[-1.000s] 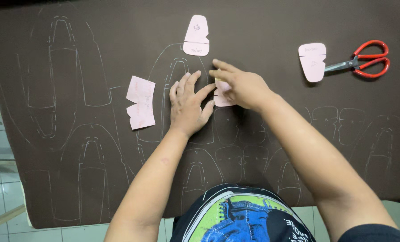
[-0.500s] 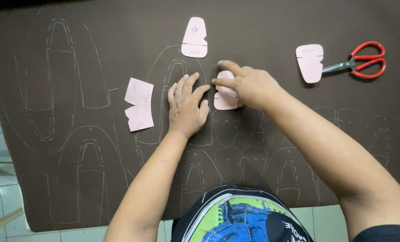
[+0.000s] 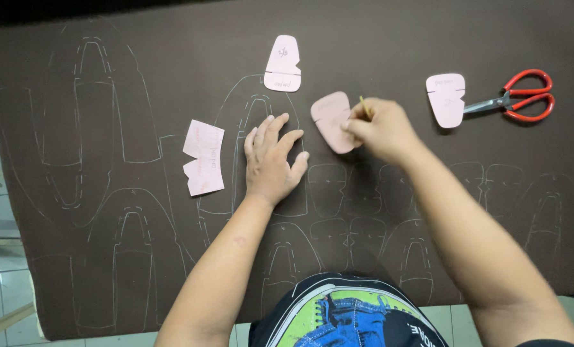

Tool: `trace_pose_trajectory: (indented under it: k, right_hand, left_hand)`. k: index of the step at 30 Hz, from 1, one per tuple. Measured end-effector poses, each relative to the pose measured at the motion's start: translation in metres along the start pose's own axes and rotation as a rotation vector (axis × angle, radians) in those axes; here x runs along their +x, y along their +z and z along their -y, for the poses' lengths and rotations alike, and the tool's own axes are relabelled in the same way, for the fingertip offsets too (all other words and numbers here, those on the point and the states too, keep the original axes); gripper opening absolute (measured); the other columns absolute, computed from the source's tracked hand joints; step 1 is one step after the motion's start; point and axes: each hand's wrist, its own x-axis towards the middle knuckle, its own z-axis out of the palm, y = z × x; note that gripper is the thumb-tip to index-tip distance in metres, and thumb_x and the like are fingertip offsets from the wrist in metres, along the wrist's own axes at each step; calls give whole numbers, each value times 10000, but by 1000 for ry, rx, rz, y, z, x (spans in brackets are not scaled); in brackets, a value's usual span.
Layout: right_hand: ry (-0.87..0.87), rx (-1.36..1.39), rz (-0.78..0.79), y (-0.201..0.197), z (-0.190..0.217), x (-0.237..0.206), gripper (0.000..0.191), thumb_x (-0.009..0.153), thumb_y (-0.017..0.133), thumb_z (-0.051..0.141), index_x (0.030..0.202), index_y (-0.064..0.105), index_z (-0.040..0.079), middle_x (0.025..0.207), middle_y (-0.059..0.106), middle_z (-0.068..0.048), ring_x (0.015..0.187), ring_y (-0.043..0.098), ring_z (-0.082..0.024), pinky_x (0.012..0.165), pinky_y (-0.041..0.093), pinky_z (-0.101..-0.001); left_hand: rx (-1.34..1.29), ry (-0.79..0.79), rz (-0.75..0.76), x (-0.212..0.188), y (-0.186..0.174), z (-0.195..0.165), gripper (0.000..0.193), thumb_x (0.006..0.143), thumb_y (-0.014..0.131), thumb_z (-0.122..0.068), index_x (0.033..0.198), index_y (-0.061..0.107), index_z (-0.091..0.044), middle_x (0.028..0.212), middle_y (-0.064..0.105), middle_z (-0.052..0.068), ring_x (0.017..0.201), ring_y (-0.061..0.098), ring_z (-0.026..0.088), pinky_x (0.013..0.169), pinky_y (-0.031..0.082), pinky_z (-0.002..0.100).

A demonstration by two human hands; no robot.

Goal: The person places pink paper pattern pieces on a sheet of brown leather and traces around each pattern with a marking pen, repositioning the patterns to trace outlines of shoe components onto the leather. The person smooths and aligns each pattern piece before tracing its edges.

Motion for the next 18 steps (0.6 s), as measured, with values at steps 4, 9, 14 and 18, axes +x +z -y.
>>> trace_pose_trajectory:
  k: [4,9,14,18]
  right_hand:
    - [76,152,-115,36,-14,-11,326,829,774,109,1059,580,-15,732,719,-93,623,683,-119,576,537,-270]
    - [98,88,-175,43,-15,-14,363,838,790,127,1095,585,-27,728,725,-84,626,693,-115,596,542,-258]
    - [89,40,-197,41,-11,-10,346,837,789,157,1085,614,-7,736,729,-66,645,707,-106,595,538,-259]
    - [68,-61,-207,43,-13,-8,331,834,804,190,1050,637,1,752,742,-65,650,713,-109,606,543,-263]
  left_hand:
    - [24,-16,23,2,-1,-3,503,810,789,-378,1263,696,-181,1491,487,99,1451,373,333,1212,214,525]
    - [37,-8,25,2,-3,-4,521,817,785,-392,1297,690,-212,1496,481,99,1453,370,336,1212,212,529]
    - [46,-10,36,2,-2,-3,487,839,766,-348,1308,699,-237,1509,481,96,1465,372,331,1216,216,521]
    - [61,-21,42,3,-2,-4,469,846,761,-332,1303,705,-244,1508,483,93,1463,373,328,1220,216,522]
